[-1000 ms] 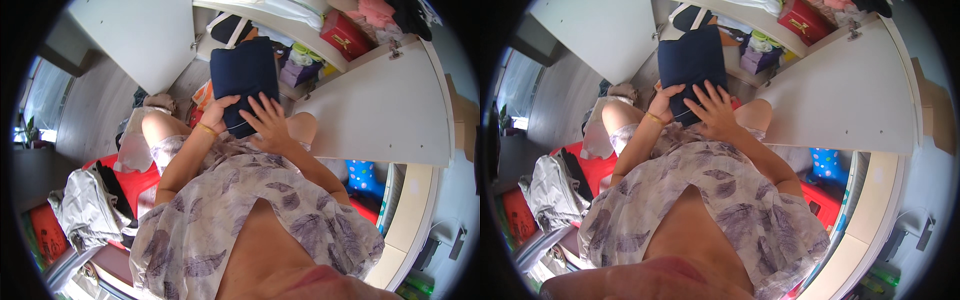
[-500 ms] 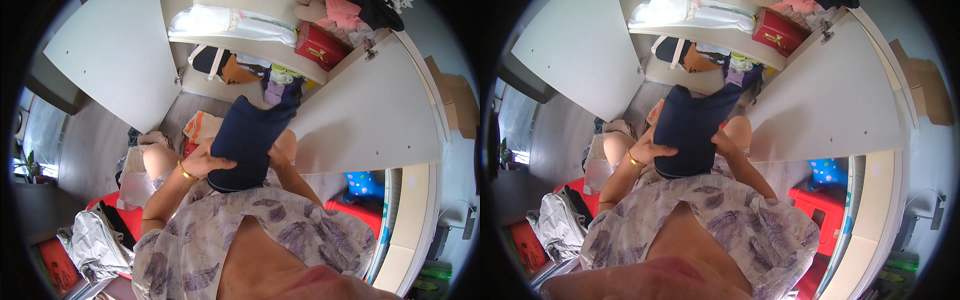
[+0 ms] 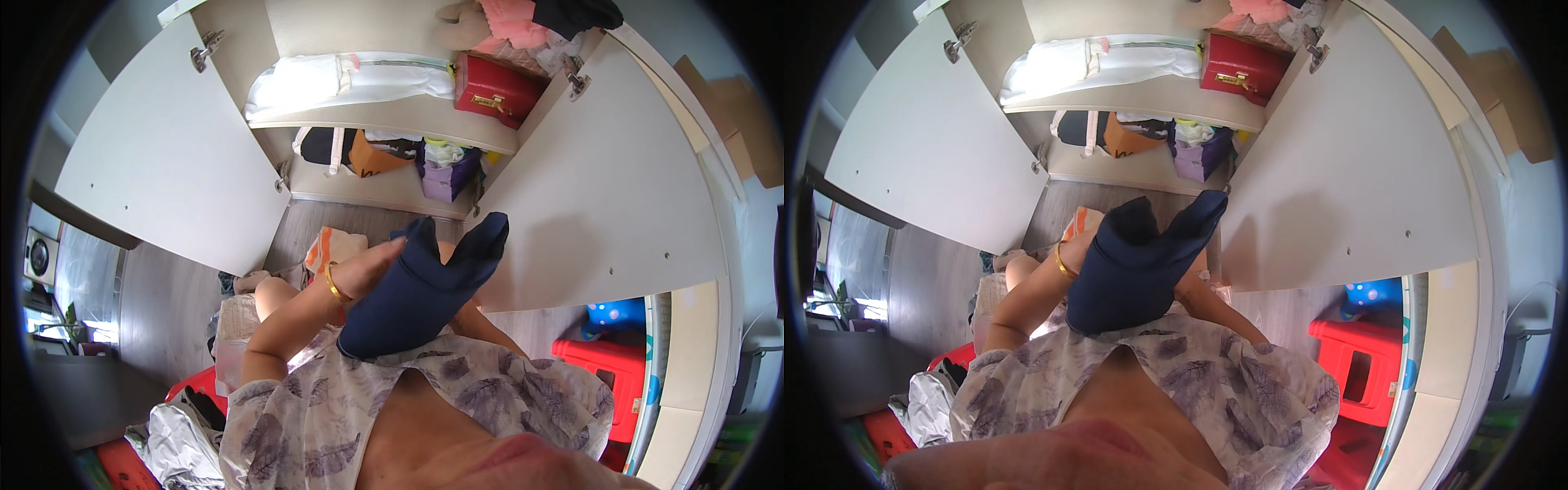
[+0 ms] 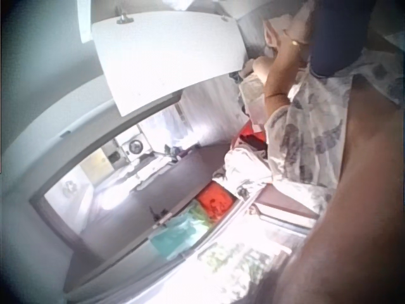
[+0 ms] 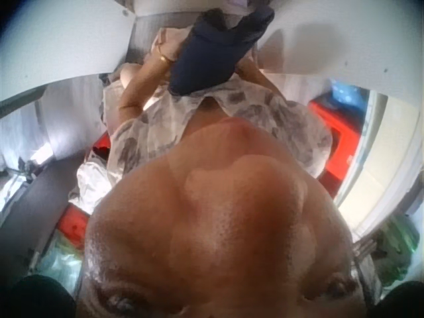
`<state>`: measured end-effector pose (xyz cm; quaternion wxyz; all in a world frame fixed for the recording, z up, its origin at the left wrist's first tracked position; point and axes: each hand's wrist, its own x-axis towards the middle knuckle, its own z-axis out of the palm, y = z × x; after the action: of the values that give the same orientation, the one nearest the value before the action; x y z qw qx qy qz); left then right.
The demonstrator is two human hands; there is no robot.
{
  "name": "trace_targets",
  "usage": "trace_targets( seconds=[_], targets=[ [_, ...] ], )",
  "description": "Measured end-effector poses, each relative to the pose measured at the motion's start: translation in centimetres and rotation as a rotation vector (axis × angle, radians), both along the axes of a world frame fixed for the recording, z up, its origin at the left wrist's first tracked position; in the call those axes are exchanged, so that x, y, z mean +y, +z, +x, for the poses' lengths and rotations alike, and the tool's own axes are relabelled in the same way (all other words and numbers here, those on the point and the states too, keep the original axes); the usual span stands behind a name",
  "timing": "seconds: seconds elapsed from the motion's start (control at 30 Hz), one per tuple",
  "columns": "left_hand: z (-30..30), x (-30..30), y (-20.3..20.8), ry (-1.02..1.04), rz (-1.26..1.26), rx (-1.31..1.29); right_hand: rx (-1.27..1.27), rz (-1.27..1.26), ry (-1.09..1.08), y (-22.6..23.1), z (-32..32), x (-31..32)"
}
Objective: The person folds a pair of blue shorts, a white towel, and several items of clothing by hand, then stacks them onto a shelf inside a closet.
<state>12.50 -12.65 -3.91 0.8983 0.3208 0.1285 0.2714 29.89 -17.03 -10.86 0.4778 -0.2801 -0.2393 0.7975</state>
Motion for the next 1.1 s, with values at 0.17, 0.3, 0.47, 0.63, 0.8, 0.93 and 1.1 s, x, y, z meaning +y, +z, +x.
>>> trace_targets(
  seconds=[0.17, 0.3, 0.47, 0.63, 0.8, 0.93, 1.1],
  targets=[
    [1.0, 1.8, -1.9, 0.023, 0.080, 0.050, 0.000, -0.045, -0.008, 0.2, 0.6, -0.1],
    [1.3, 3.0, -3.2, 0.033, 0.156, 0.103, -0.027, -0.085, -0.055, 0.4, 0.9, 0.6],
    [0.8, 5.4, -4.5, 0.070, 0.272, 0.186, -0.113, 0.002, -0.094, -1.7, 1.8, 3.5],
    [0.3, 6.3, -5.7, 0.097, 0.373, 0.259, -0.005, -0.072, -0.142, -0.3, 0.8, 3.5],
    [-0.3, 6.4, -6.7, 0.117, 0.509, 0.345, 0.155, -0.291, -0.124, -1.1, 0.2, 3.2],
    [-1.4, 7.7, -8.1, 0.160, 0.746, 0.471, 0.188, -0.324, -0.150, -2.3, 0.2, 3.5],
    [-5.0, 12.1, -7.8, 0.246, 1.069, 0.870, 0.030, -0.362, -0.203, -2.9, 0.7, 7.1]
  ],
)
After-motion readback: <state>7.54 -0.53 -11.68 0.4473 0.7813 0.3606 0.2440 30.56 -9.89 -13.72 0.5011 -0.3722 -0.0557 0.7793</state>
